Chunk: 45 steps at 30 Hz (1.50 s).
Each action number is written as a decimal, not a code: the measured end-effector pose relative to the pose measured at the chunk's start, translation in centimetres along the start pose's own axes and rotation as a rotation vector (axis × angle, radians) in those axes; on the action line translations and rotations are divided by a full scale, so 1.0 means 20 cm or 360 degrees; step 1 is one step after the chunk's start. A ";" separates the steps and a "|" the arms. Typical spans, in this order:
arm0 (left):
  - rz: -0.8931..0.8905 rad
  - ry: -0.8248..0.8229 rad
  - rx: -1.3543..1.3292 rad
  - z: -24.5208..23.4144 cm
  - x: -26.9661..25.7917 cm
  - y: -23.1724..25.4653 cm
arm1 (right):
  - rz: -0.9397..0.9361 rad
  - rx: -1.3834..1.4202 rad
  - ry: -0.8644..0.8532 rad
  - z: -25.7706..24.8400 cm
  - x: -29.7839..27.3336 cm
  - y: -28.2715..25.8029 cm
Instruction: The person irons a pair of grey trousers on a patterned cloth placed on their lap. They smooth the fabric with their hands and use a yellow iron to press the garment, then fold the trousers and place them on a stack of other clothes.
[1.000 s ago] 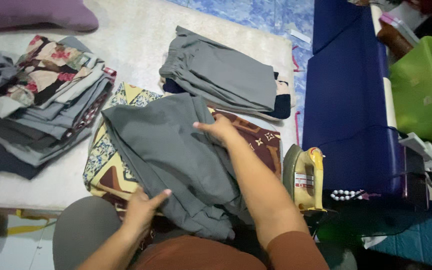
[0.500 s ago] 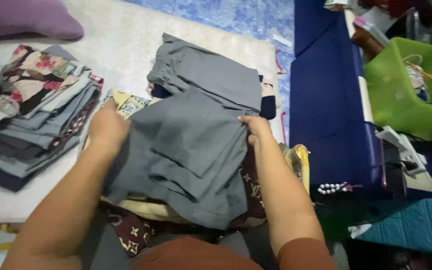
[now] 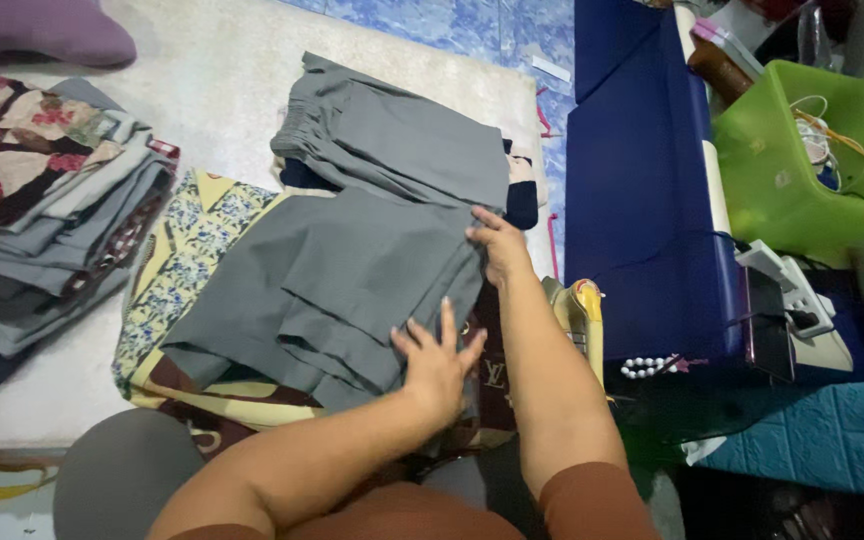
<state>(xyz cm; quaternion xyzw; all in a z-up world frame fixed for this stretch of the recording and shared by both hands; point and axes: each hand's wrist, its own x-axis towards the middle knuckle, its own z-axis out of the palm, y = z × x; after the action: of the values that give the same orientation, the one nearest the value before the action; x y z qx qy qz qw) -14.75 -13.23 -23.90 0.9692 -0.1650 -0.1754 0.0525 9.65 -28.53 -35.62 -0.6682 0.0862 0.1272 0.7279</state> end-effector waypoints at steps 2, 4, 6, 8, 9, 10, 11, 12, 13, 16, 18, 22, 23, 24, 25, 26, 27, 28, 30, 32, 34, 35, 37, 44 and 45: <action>-0.0030 0.0058 0.0053 -0.03 0.08 0.00 | -0.0193 -0.0039 -0.0058 -0.01 0.01 -0.05; -0.0100 0.0054 0.0080 -0.08 0.19 -0.02 | -0.0002 0.0272 -0.0178 -0.01 -0.02 -0.14; -0.0209 0.0000 0.0083 -0.07 0.29 -0.02 | 0.0133 0.0392 -0.0249 0.01 -0.06 -0.23; -0.0419 0.0168 0.0091 0.00 0.40 0.00 | 0.0215 0.0322 -0.0271 0.04 -0.08 -0.27; -0.0526 0.0251 0.0094 0.04 0.44 0.02 | 0.0176 0.0308 -0.0259 0.04 -0.08 -0.27; -0.0476 0.0125 0.0134 0.07 0.46 0.02 | 0.0136 0.0294 -0.0246 0.05 -0.07 -0.26; -0.0428 -0.0006 0.0175 0.10 0.47 0.01 | 0.0102 0.0280 -0.0236 0.05 -0.06 -0.25; -0.0379 -0.0135 0.0215 0.12 0.47 0.00 | 0.0047 0.0267 -0.0197 0.04 -0.04 -0.25; -0.0427 -0.0078 0.0261 0.13 0.45 -0.01 | -0.0007 0.0257 -0.0160 0.04 -0.03 -0.25; -0.0501 0.0039 0.0205 0.09 0.36 -0.05 | 0.0010 0.0418 -0.0023 0.07 -0.08 -0.30; -0.0448 0.0050 -0.0097 0.01 0.28 -0.12 | -0.0032 0.0578 -0.0056 0.11 -0.13 -0.38; -0.0295 0.0417 -0.0670 -0.06 0.19 -0.36 | -0.0357 0.0692 -0.0219 0.17 -0.23 -0.52; -0.0284 0.0540 -0.0794 -0.06 0.19 -0.44 | -0.0460 0.0673 -0.0226 0.17 -0.23 -0.54; -0.0273 0.0662 -0.0918 -0.06 0.18 -0.49 | -0.0535 0.0556 -0.0119 0.19 -0.23 -0.55; -0.0146 0.0762 -0.0944 -0.05 0.17 -0.52 | -0.0612 0.0440 -0.0013 0.20 -0.22 -0.55; -0.0017 0.0860 -0.0968 -0.03 0.15 -0.56 | -0.0688 0.0324 0.0093 0.21 -0.20 -0.55; 0.0111 0.0955 -0.0993 -0.02 0.14 -0.57 | -0.0601 0.0245 0.0270 0.21 -0.18 -0.53; 0.0019 0.0833 -0.1124 0.00 0.14 -0.56 | -0.0510 0.0165 0.0446 0.20 -0.15 -0.51; -0.0168 0.0580 -0.1387 0.06 0.13 -0.48 | -0.0352 0.0002 0.0682 0.16 -0.11 -0.44; 0.0055 0.0767 -0.0945 0.13 0.08 -0.40 | -0.0231 -0.0155 0.0805 0.10 -0.11 -0.34; 0.0116 0.0891 -0.0677 0.14 0.06 -0.40 | -0.0035 0.0090 0.0544 0.03 -0.12 -0.32; 0.0072 0.0920 -0.0635 0.13 0.05 -0.41 | 0.0070 0.0210 0.0415 0.02 -0.15 -0.32; 0.0094 0.1044 -0.0609 0.05 0.00 -0.44 | -0.0052 0.0219 0.0415 0.03 -0.25 -0.41; 0.0282 0.1072 -0.0660 -0.58 -0.32 -0.74 | -0.1241 -0.0162 0.0318 0.25 -0.83 -1.04; 0.0312 0.1125 -0.0654 -0.65 -0.33 -0.80 | -0.1239 -0.0257 0.0266 0.28 -0.87 -1.12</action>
<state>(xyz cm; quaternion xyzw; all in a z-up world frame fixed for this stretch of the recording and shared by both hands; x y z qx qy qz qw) -11.05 4.65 -12.25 0.9188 -0.1900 0.1446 0.3144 -0.42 -25.92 -8.63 -0.7139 -0.1246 -0.2062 0.6575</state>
